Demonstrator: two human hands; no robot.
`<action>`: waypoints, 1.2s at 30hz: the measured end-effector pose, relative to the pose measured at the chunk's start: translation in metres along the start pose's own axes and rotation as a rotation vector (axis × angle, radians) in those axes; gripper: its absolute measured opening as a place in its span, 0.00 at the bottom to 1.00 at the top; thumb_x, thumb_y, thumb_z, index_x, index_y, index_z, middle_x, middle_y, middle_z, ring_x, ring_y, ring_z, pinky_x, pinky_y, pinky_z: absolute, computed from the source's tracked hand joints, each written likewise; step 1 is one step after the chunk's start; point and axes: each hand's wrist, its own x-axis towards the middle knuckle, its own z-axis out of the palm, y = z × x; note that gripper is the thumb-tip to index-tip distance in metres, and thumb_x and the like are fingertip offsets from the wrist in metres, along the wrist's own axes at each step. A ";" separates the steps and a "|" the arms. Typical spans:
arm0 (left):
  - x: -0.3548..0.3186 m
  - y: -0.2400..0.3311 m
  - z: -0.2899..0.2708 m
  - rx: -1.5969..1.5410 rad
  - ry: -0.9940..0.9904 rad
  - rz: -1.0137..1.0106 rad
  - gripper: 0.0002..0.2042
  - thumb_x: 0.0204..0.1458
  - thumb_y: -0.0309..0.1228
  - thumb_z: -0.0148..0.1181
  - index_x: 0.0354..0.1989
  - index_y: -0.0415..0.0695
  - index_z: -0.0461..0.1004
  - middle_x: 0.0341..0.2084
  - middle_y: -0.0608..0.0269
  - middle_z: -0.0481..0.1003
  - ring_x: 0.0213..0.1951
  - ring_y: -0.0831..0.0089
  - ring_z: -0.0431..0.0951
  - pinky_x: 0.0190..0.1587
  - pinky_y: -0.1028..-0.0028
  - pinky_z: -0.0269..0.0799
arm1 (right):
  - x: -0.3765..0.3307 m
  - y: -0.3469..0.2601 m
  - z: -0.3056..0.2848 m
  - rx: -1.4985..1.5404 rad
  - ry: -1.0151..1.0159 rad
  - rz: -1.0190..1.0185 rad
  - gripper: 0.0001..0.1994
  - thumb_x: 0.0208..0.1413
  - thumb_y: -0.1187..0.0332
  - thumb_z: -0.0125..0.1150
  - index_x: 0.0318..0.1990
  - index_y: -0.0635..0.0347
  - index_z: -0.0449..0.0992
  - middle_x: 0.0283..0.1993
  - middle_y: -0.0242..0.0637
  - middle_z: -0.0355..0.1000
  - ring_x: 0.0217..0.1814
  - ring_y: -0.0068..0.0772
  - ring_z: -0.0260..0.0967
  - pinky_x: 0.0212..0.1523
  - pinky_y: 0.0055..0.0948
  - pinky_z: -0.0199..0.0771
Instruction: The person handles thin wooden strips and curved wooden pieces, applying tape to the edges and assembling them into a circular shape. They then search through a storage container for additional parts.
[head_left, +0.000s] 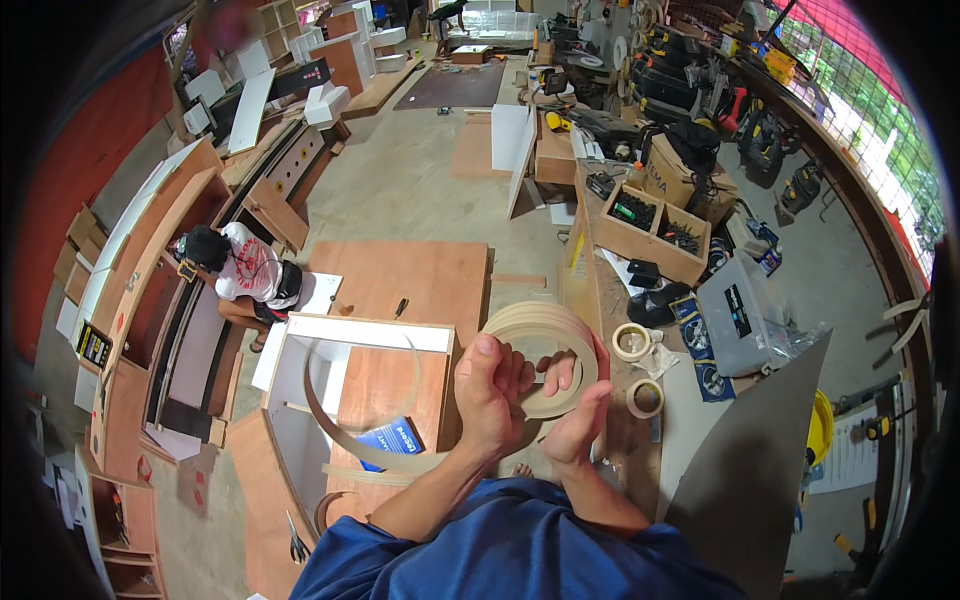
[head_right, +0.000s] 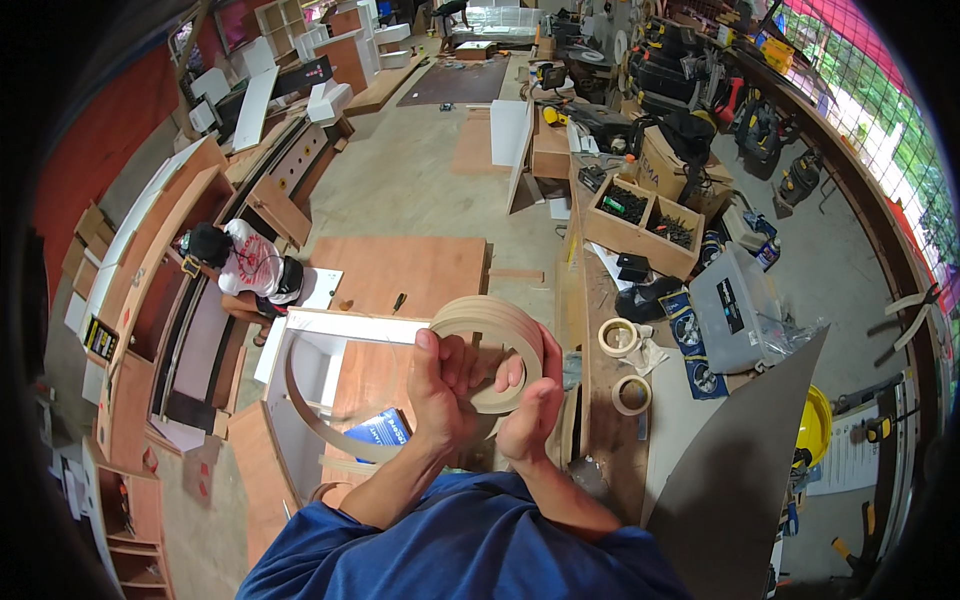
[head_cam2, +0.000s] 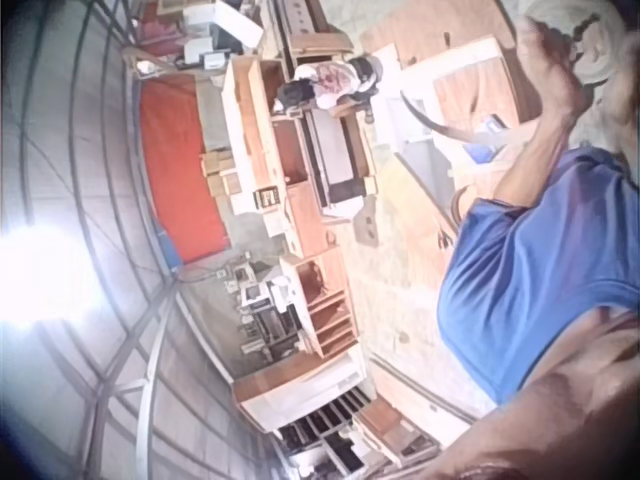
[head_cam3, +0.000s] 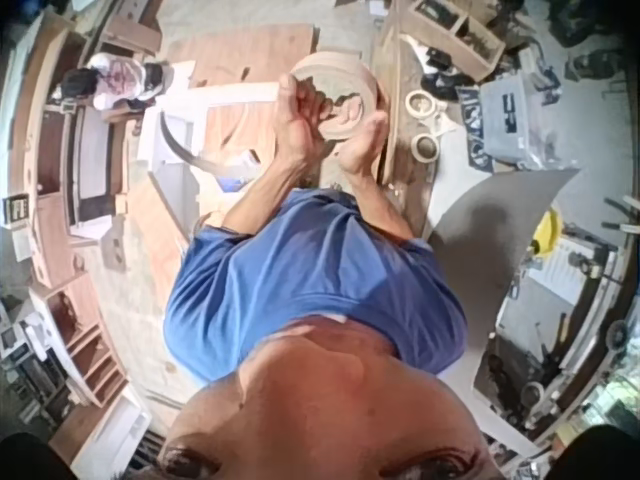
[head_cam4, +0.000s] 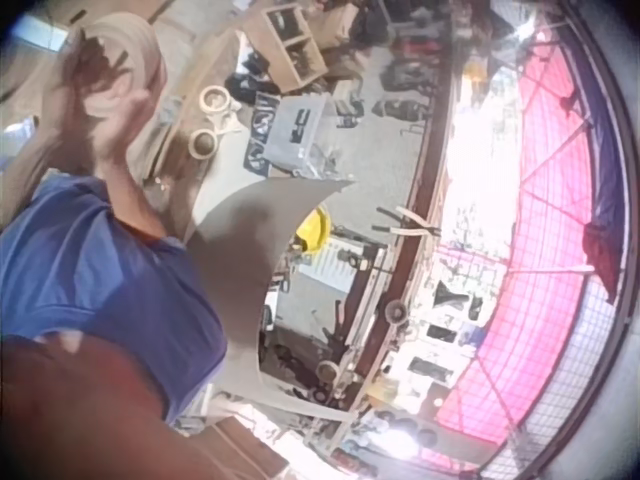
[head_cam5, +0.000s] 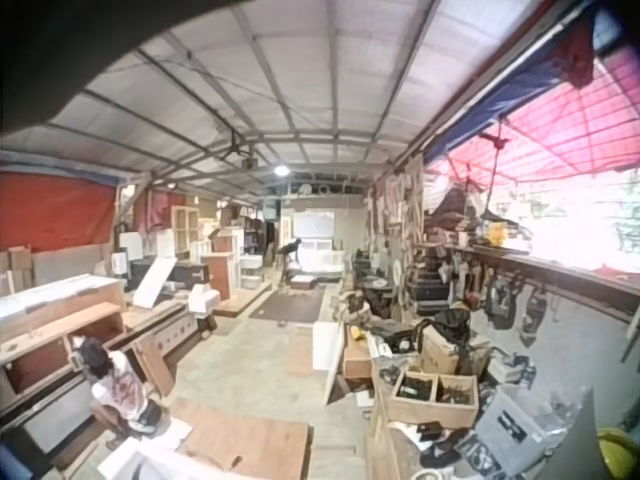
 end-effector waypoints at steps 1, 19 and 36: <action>0.002 -0.002 -0.005 -0.024 -0.002 -0.005 0.26 0.64 0.55 0.58 0.24 0.50 0.59 0.15 0.74 0.54 0.19 0.81 0.53 0.25 0.74 0.55 | 0.001 -0.001 0.000 -0.035 -0.016 0.017 0.39 0.71 0.38 0.42 0.66 0.74 0.62 0.38 0.34 0.66 0.36 0.21 0.62 0.39 0.24 0.65; 0.013 -0.003 0.027 -0.009 0.105 0.080 0.29 0.64 0.63 0.53 0.26 0.50 0.58 0.16 0.74 0.50 0.20 0.80 0.50 0.25 0.76 0.54 | 0.022 -0.029 0.025 -0.024 0.098 0.105 0.26 0.74 0.53 0.40 0.60 0.72 0.66 0.38 0.32 0.67 0.36 0.21 0.62 0.41 0.23 0.65; 0.011 0.058 0.011 0.925 -0.401 -0.029 0.17 0.66 0.41 0.62 0.43 0.35 0.78 0.23 0.71 0.75 0.26 0.86 0.69 0.27 0.79 0.63 | 0.081 -0.065 -0.015 -0.431 -0.671 0.249 0.12 0.68 0.64 0.52 0.48 0.62 0.74 0.40 0.42 0.79 0.43 0.33 0.77 0.48 0.32 0.73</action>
